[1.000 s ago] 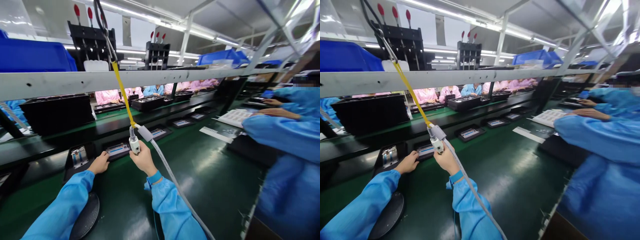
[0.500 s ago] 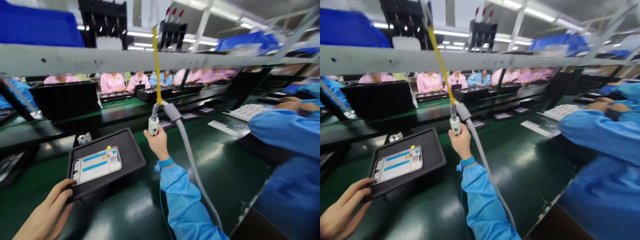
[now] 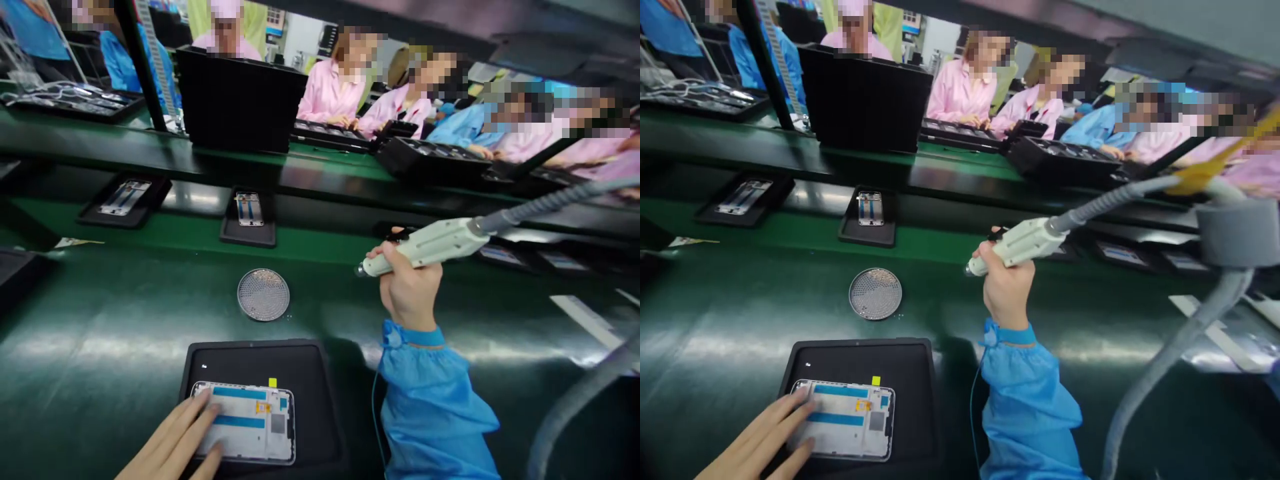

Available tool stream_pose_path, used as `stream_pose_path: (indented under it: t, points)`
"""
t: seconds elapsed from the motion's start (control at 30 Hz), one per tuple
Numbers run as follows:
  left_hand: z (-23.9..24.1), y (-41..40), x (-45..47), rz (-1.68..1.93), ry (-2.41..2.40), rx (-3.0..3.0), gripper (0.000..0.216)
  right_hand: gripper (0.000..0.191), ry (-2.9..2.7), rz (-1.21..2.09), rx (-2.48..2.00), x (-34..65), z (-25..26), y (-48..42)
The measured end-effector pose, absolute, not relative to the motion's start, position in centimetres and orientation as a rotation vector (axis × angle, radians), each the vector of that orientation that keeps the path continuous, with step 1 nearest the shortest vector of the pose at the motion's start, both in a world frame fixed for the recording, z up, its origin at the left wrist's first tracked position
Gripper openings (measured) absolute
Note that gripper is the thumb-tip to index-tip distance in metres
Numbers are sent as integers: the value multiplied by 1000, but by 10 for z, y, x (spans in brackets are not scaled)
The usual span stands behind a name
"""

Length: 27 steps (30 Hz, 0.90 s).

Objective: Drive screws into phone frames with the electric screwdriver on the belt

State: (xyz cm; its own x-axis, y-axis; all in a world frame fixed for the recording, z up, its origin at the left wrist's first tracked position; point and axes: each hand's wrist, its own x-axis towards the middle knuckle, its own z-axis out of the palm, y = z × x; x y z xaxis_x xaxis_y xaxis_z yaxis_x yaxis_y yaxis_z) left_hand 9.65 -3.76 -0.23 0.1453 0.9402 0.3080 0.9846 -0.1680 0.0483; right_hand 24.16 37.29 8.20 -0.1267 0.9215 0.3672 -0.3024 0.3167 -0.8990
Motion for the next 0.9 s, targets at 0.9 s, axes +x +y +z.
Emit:
stream_pose_path:
  t: [0.9]
  points:
    - [8, 69, 67, -633, -1868, -2571, 52, 23, -1573, 1758, -674, 105, 44, 261]
